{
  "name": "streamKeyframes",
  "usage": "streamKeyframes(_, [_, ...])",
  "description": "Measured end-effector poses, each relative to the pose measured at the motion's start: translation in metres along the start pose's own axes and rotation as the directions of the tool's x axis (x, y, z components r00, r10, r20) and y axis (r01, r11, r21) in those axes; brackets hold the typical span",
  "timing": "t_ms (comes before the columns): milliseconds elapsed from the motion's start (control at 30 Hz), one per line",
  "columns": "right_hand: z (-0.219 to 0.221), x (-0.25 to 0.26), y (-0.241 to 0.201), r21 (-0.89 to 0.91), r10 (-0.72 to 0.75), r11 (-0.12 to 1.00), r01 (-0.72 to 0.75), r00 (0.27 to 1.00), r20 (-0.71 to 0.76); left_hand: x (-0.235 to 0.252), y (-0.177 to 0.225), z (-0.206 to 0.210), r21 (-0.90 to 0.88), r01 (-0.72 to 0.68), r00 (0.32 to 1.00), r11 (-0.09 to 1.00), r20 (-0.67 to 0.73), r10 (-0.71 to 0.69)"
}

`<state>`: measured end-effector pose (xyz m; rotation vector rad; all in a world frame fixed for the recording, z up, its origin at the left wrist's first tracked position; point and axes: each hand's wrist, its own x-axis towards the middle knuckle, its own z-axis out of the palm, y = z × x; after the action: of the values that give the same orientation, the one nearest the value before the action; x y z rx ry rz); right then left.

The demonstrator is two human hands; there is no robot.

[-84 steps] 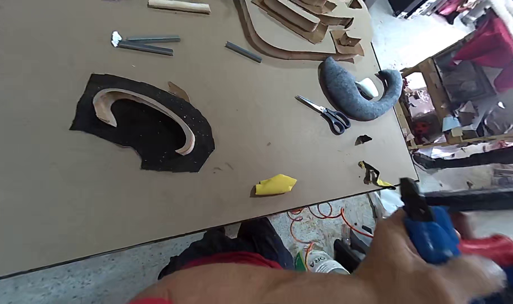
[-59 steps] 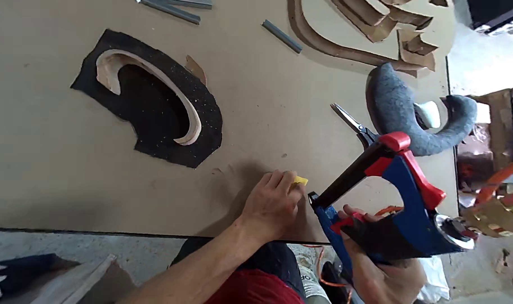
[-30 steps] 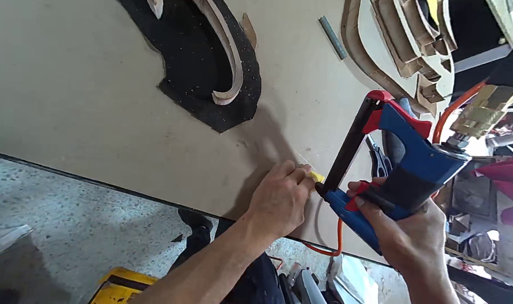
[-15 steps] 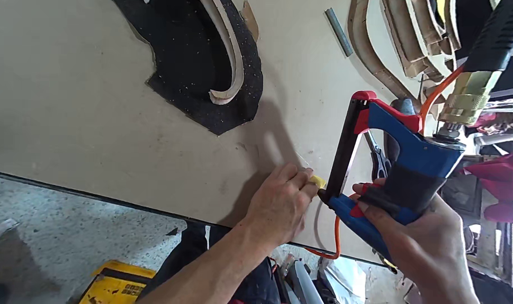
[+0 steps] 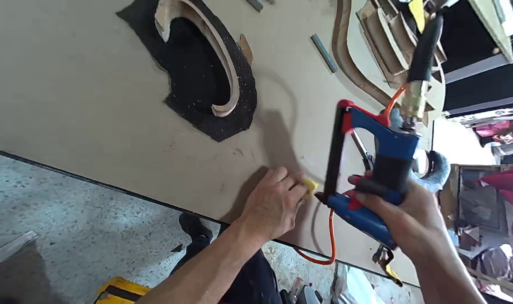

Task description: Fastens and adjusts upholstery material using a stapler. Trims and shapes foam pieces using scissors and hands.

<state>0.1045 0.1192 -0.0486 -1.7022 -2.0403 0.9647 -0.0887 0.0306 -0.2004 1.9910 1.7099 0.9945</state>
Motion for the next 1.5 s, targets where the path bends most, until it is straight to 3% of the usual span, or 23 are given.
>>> streamKeyframes(200, [-0.062, -0.058, 0.032, 0.249, 0.051, 0.968, -0.031, 0.996, -0.073, -0.001, 0.002, 0.001, 0.114, -0.147, 0.986, 0.983, 0.096, 0.136])
streamKeyframes(333, [-0.048, -0.099, 0.049, 0.434, 0.116, 0.898, -0.068, 0.989, -0.087, -0.001, 0.006, 0.003, 0.27, -0.199, 0.978, 0.942, 0.111, 0.175])
streamKeyframes(500, [-0.025, -0.125, 0.069, 0.514, 0.082, 0.857, 0.032, 0.977, -0.198, -0.002, 0.004, 0.002, 0.297, -0.247, 0.968, 0.922, 0.12, 0.22])
streamKeyframes(633, [-0.016, -0.118, 0.082, 0.501, 0.057, 0.858, 0.113, 0.948, -0.312, -0.004, 0.001, 0.001, 0.282, -0.263, 0.964, 0.923, 0.106, 0.243])
streamKeyframes(733, [-0.019, -0.104, 0.097, 0.504, -0.039, 0.84, 0.199, 0.95, -0.311, 0.004, -0.001, -0.014, 0.261, -0.333, 0.935, 0.906, 0.22, 0.28])
streamKeyframes(900, [-0.039, -0.076, 0.111, 0.577, -0.209, 0.768, 0.278, 0.96, -0.183, 0.04, -0.005, -0.027, 0.109, -0.46, 0.821, 0.881, 0.431, 0.375])
streamKeyframes(1000, [-0.048, -0.049, 0.118, 0.615, -0.327, 0.731, 0.296, 0.943, -0.064, 0.058, -0.005, -0.023, 0.019, -0.329, 0.871, 0.944, 0.392, 0.296])
streamKeyframes(1167, [-0.034, -0.01, 0.111, 0.524, -0.492, 0.741, 0.42, 0.871, -0.002, 0.059, 0.002, -0.025, -0.139, -0.042, 0.928, 0.989, 0.361, 0.09])
streamKeyframes(1400, [-0.006, 0.006, 0.088, 0.325, -0.585, 0.773, 0.545, 0.81, 0.034, 0.051, -0.005, -0.018, -0.073, -0.181, 0.95, 0.981, 0.246, 0.193])
streamKeyframes(1500, [-0.001, 0.004, 0.085, 0.247, -0.605, 0.777, 0.579, 0.796, 0.034, 0.052, -0.01, -0.02, -0.126, -0.203, 0.954, 0.971, 0.197, 0.225])
